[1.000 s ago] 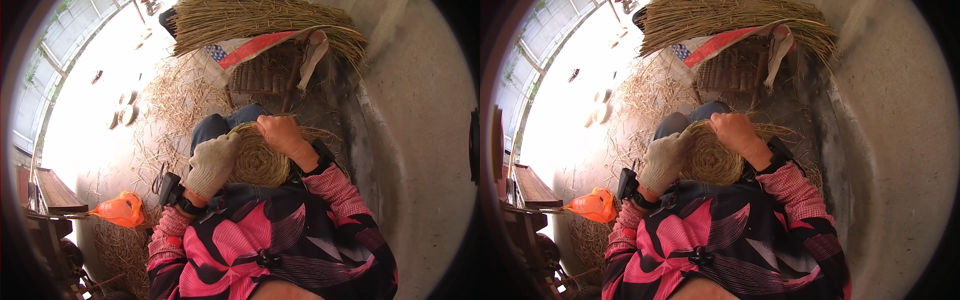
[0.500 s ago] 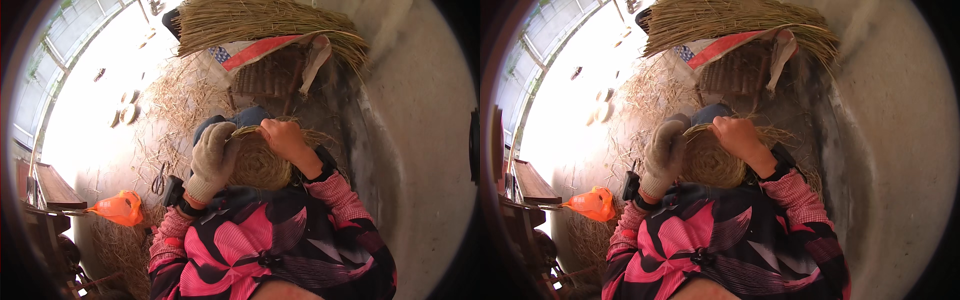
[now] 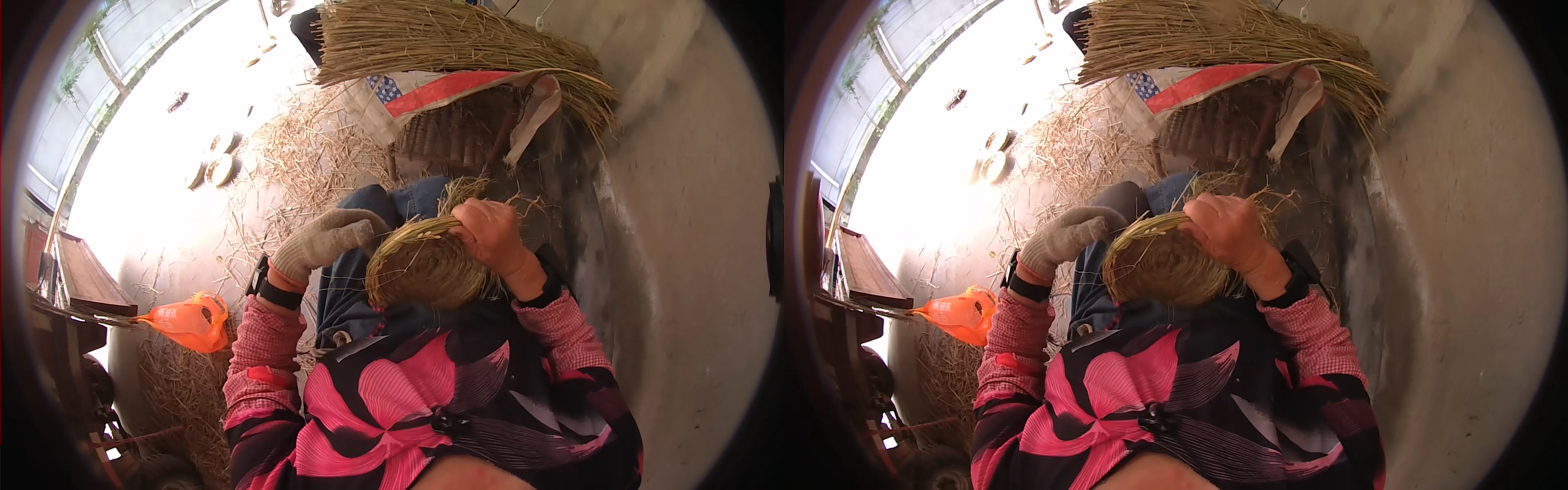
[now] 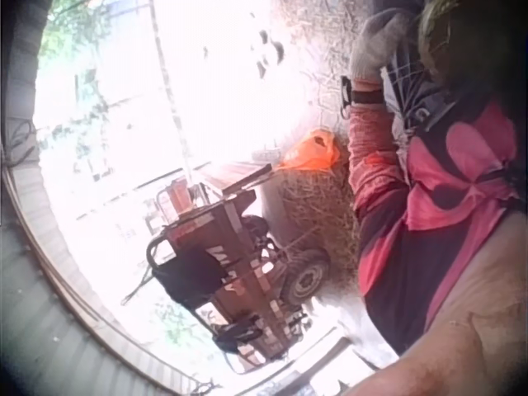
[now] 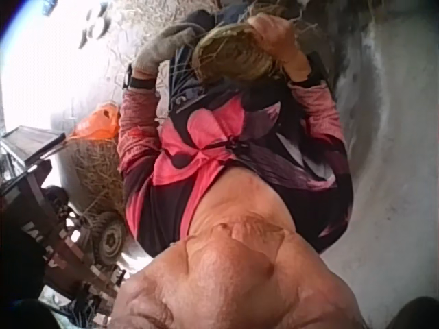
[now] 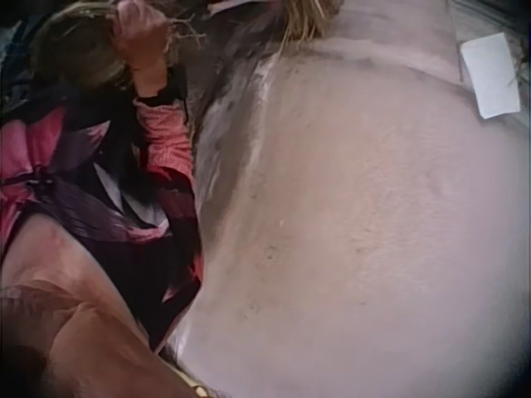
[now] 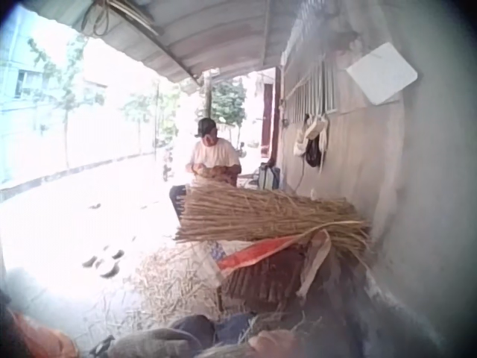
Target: The recorder is weaving a small straw basket using a needle-like tool and dried straw.
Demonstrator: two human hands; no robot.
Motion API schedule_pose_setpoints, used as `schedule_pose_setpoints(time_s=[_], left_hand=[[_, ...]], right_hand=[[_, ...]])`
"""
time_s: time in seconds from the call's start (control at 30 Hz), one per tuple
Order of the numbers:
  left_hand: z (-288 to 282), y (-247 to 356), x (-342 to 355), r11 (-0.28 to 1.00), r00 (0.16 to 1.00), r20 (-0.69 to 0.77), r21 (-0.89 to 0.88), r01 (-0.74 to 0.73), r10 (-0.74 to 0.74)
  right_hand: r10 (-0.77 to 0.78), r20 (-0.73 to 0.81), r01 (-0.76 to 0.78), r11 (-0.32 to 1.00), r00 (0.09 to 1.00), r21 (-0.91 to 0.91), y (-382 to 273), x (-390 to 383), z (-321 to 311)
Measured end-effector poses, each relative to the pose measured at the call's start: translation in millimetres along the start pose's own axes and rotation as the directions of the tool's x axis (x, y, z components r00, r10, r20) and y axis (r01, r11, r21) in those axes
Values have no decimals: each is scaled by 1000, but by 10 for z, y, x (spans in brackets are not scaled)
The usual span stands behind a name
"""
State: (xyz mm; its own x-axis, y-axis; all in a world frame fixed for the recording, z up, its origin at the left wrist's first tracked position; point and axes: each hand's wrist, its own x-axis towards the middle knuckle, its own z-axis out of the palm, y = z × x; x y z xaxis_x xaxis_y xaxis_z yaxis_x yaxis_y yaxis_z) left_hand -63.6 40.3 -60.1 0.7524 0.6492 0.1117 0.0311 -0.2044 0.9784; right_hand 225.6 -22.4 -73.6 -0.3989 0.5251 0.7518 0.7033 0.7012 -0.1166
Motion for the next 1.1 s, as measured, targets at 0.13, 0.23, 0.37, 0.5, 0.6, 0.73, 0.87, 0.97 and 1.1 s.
schedule_pose_setpoints(time_s=[0.13, 0.23, 0.37, 0.5, 0.6, 0.73, 0.87, 0.97, 1.1], left_hand=[[-126, 109, 136, 961, 975, -35, 166, 220, -217], [80, 250, 281, 931, 996, -79, 360, 58, -32], [312, 446, 248, 755, 983, -25, 644, -123, 182], [769, 554, 12, 695, 992, -5, 714, -83, 123], [963, 403, -37, 427, 988, 81, 904, -16, -134], [965, 360, -36, 224, 982, 25, 974, 18, -186], [666, 841, -168, 511, 941, 45, 831, -222, 336], [406, 895, -82, 517, 769, -290, 854, -61, 570], [233, 550, 244, 802, 947, -238, 596, -35, 218]], right_hand=[[-54, 24, 53, 998, 998, 34, -56, 107, 34], [-33, 78, 32, 999, 996, 16, -38, 144, 77], [38, 116, -32, 998, 993, -49, 19, 77, 205], [176, 159, -164, 983, 972, -83, 66, 9, 226], [212, 180, -200, 976, 961, -84, 25, 44, 218], [259, 173, -241, 963, 950, -118, -12, 36, 221], [199, 111, -186, 976, 974, -110, 15, 39, 179], [70, 67, -62, 991, 995, -116, -71, 138, 86], [-142, 41, 147, 978, 989, -150, -203, 384, 29]])
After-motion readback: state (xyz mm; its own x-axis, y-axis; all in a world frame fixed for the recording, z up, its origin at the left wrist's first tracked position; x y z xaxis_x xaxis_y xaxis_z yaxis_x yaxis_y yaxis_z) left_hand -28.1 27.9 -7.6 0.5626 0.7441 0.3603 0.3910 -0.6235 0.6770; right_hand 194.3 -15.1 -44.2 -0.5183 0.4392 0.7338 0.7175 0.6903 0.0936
